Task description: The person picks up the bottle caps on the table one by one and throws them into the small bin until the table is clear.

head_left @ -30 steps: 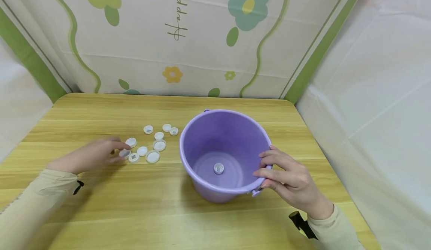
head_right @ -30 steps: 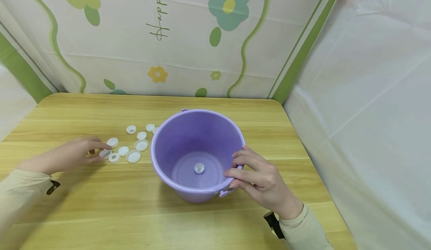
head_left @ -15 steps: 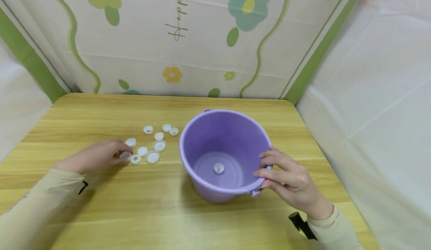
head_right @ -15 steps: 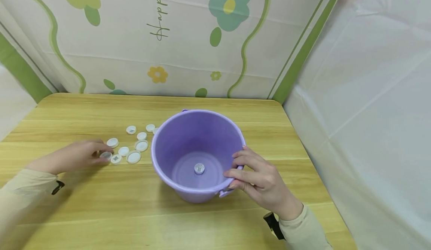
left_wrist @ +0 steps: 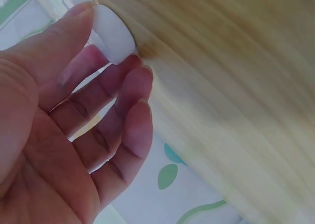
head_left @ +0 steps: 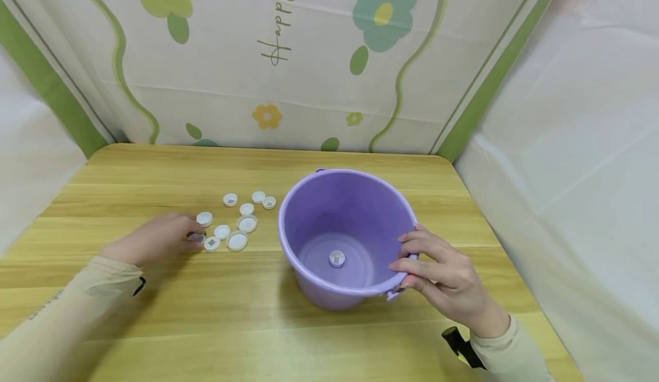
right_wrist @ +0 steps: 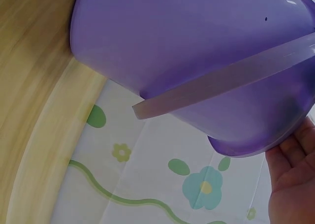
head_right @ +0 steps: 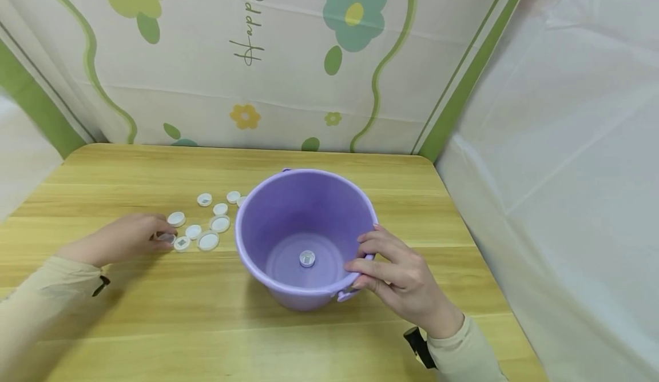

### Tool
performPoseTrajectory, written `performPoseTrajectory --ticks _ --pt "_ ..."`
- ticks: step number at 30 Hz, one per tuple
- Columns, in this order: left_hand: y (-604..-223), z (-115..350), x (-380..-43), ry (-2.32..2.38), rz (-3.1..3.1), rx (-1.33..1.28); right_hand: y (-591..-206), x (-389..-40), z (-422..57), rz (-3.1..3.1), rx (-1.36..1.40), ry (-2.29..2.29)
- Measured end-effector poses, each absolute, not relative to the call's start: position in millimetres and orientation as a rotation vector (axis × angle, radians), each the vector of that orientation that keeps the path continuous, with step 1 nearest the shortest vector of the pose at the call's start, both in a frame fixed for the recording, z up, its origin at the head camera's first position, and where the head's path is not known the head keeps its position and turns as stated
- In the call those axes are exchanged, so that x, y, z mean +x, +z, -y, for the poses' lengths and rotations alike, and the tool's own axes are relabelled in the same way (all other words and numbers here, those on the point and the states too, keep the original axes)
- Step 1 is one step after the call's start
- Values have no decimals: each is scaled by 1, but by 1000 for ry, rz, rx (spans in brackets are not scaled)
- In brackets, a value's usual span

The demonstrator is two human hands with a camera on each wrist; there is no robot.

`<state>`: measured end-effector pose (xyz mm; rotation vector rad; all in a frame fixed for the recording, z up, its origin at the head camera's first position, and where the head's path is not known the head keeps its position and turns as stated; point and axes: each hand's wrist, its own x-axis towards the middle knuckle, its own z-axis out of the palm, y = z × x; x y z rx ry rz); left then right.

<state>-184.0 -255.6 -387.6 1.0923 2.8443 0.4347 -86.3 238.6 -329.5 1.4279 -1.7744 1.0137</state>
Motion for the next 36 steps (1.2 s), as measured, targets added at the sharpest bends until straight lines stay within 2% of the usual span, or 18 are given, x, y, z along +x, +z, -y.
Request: performPoseTrajectory --ticks 18,36 --pt "-384 245 -180 381 -2884 980 -327 -87 -232 1739 1438 1056" --pt "-384 247 -180 349 -2900 1030 -332 -87 -237 1776 1436 1052"
